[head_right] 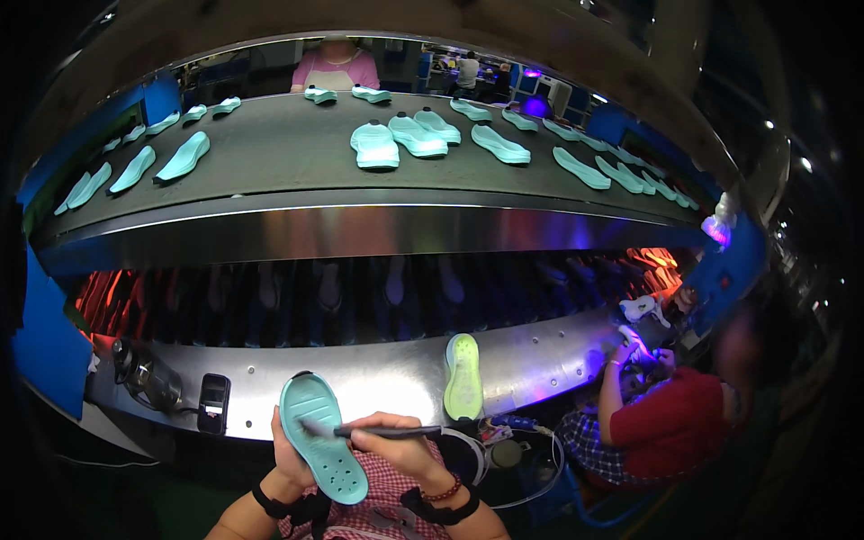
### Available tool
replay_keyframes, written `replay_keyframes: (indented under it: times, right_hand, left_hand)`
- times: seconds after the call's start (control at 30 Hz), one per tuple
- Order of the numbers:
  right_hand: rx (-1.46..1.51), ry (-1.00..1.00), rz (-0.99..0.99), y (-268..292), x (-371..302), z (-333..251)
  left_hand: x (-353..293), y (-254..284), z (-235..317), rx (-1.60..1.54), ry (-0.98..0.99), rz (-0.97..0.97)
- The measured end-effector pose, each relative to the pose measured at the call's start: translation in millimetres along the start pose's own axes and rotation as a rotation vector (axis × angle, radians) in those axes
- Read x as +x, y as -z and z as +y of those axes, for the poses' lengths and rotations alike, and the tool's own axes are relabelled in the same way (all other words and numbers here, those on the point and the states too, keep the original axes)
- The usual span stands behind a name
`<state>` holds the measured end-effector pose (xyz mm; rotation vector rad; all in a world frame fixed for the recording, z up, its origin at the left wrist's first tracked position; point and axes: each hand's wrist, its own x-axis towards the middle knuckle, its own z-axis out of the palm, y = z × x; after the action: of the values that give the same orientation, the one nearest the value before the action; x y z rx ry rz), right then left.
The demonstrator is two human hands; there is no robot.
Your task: Applying glue to shoe soles using a brush and placing them on a conveyor belt.
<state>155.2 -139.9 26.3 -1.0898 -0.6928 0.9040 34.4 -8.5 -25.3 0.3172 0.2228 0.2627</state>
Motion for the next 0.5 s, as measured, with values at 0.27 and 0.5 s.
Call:
replay_keyframes:
  times: [0.27,0.5]
  right_hand:
    - [-0.099,0.181,-0.298,3.7,-2.5,-6.4]
    - [-0.058,0.120,-0.338,2.1,-3.4,-11.3]
  left_hand:
    - [2.5,-9.9,0.9,0.113,-0.054,-0.021]
    - [-4.6,-16.3,5.0,0.093,-0.042,0.060]
